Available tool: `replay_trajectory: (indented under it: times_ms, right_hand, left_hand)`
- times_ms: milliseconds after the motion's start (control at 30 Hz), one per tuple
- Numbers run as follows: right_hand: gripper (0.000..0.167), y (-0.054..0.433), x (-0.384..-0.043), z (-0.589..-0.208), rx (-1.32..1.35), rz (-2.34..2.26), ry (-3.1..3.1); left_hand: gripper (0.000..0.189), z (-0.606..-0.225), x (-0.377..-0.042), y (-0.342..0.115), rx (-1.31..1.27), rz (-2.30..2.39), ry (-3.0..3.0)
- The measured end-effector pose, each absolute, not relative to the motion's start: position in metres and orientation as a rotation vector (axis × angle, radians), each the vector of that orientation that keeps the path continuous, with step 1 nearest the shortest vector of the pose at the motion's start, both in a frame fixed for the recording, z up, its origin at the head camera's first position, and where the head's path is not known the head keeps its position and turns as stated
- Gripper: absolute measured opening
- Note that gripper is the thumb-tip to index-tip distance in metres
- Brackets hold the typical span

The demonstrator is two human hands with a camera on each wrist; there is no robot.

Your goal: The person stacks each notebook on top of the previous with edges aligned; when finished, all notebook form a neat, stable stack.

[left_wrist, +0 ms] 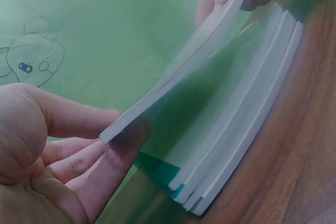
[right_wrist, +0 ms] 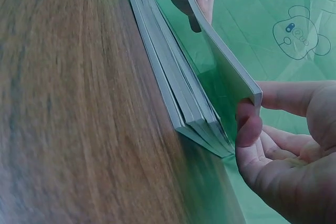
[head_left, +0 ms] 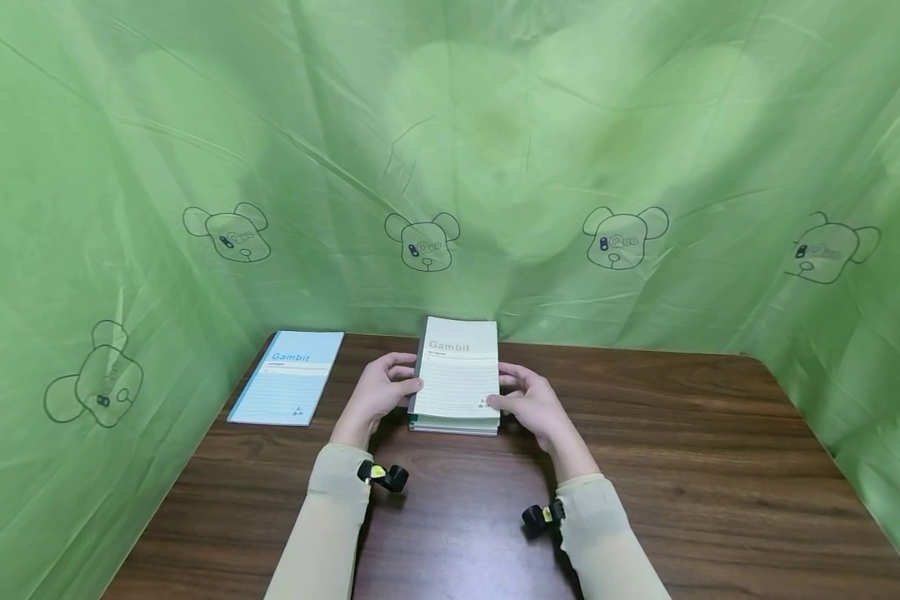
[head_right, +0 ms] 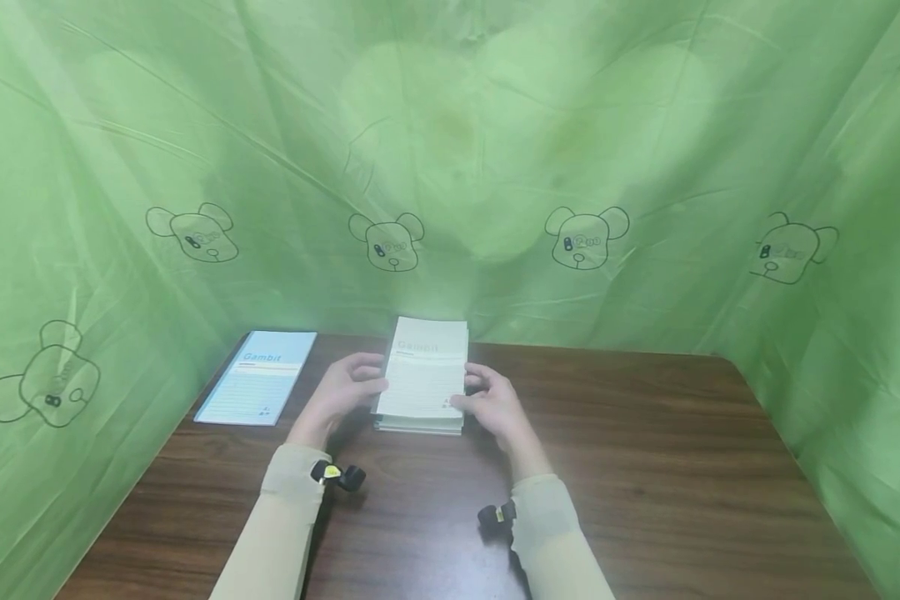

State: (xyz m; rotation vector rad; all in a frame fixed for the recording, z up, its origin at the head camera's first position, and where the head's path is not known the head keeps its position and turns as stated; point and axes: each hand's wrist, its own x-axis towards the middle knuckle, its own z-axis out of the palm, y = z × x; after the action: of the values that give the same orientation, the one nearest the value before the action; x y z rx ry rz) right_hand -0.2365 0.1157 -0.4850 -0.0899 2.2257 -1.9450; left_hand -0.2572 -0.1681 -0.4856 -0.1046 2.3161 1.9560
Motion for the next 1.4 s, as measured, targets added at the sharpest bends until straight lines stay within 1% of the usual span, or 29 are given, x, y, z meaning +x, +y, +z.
replay_trajectory:
  times_ms: [433, 633, 1100, 1400]
  right_hand:
    - [0.066, 0.113, -0.239, -0.497, -0.026, -1.945, 2.216]
    - [0.062, 0.113, -0.239, -0.499, -0.015, -1.916, 2.282]
    - [0.06, 0.11, -0.238, -0.505, 0.018, -1.816, 2.397]
    - [0.06, 0.104, -0.238, -0.505, 0.065, -1.829, 2.414]
  left_hand:
    - [0.05, -0.494, -0.258, -0.162, -0.099, 1.716, 2.529]
    - [0.05, -0.5, -0.261, -0.162, -0.108, 1.692, 2.566]
    - [0.048, -0.508, -0.262, -0.161, -0.113, 1.619, 2.631]
    - [0.05, -0.504, -0.259, -0.16, -0.153, 1.571, 2.649]
